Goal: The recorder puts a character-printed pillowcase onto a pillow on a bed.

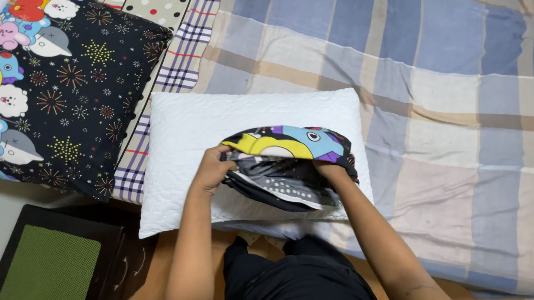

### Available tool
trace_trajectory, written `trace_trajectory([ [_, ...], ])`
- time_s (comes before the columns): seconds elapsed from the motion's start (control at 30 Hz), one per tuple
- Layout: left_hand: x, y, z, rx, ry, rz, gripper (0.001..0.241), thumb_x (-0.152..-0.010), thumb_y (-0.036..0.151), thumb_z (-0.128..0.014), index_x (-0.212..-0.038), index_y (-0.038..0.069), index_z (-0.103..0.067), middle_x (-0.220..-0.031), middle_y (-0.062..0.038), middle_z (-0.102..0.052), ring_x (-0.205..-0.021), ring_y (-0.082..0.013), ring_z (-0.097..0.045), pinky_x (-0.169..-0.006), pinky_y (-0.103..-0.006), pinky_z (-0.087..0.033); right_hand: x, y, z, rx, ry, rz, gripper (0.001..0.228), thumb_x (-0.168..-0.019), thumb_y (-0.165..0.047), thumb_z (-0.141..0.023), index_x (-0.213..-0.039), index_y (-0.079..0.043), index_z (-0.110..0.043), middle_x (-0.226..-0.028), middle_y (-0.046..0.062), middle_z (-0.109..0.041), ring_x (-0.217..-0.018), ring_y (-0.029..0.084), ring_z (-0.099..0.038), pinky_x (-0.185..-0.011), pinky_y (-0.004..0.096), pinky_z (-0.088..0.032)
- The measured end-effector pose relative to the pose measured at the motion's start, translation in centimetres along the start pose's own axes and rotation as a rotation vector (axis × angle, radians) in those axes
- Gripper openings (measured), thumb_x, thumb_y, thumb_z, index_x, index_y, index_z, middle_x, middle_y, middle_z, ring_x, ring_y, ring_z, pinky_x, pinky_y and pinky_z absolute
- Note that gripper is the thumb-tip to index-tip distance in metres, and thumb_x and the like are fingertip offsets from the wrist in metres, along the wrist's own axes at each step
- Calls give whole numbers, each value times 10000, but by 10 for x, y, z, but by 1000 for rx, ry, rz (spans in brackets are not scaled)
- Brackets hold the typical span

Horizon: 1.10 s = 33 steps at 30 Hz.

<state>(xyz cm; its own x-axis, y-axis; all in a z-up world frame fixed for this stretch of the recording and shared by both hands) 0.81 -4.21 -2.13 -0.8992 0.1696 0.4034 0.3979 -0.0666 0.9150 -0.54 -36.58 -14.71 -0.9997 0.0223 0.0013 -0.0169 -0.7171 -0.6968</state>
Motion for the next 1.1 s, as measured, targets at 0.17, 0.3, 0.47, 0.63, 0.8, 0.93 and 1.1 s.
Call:
trace_trajectory([
  [0.17, 3, 11, 33, 534, -119, -117, 583, -677, -130, -475, -1238, -114, -634, -1080, -173, -729, -935, -232, -730, -854, -329, -610, 26, -48, 94, 348, -188, -195, 563, -927, -506, -601, -1389, -183, -610, -1397, 122, -614, -1285, 313, -575, -1065, 436, -453],
  [0.3, 16, 31, 17, 678, -328, -53, 626, -691, -99, -544, -1314, -112, -602, -1182, -191, -718, -1052, -241, -728, -965, -317, -595, 28, 2, 90, 388, -181, -186, 654, -874, -556, -636, -1416, -195, -577, -1431, 130, -561, -1299, 332, -526, -1050, 459, -427],
  [0.47, 0, 25, 10, -77, -70, -2, 520, -710, -28, -740, -1224, 46, -711, -1181, -136, -708, -1068, -241, -698, -932, -353, -571, 50, 50, 47, 349, -274, -175, 599, -869, -453, -628, -1422, -228, -577, -1451, 117, -539, -1310, 327, -507, -1041, 445, -425],
  [0.63, -23, -14, 34, -749, 413, -292, 337, -786, 26, -787, -1121, 13, -752, -1117, -182, -643, -1034, -340, -657, -913, -425, -541, 81, -37, 55, 127, -531, -230, 551, -911, -341, -616, -1440, -196, -556, -1385, 167, -609, -1269, 332, -590, -1043, 396, -480],
  [0.8, -12, -17, 45, -746, 736, -437, 259, -821, -1, -718, -1079, -28, -724, -1219, -193, -594, -1035, -396, -665, -906, -442, -544, 76, -81, 85, -145, -239, -60, 493, -871, -207, -730, -1288, 9, -580, -1182, 263, -678, -1108, 414, -647, -954, 427, -503],
  [0.93, -33, -50, 59, -790, 647, -157, 349, -836, 67, -750, -1159, -32, -662, -1362, -221, -498, -1140, -417, -609, -980, -482, -514, 67, -65, 62, -125, -55, -6, 443, -859, -186, -753, -1252, -26, -626, -1210, 207, -680, -1118, 384, -648, -961, 428, -508],
  [1.1, -3, -12, 10, -1117, 708, -150, 636, -698, 87, -819, -1289, 44, -586, -1499, -302, -203, -1372, -465, -201, -1027, -610, -255, 61, -80, 68, 230, 165, -362, 628, -770, -309, -867, -1295, -137, -568, -1299, 158, -562, -1278, 343, -502, -1064, 469, -411],
])
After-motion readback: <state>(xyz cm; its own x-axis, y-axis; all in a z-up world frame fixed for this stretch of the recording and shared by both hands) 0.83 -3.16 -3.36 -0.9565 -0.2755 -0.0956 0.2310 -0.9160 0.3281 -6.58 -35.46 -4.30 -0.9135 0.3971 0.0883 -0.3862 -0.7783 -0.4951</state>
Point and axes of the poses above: each hand's wrist, its own x-axis away from the middle knuckle, its own z-axis out of the back of the hand, y = z × x, the point moved 3 cm from there along -x, towards the middle knuckle
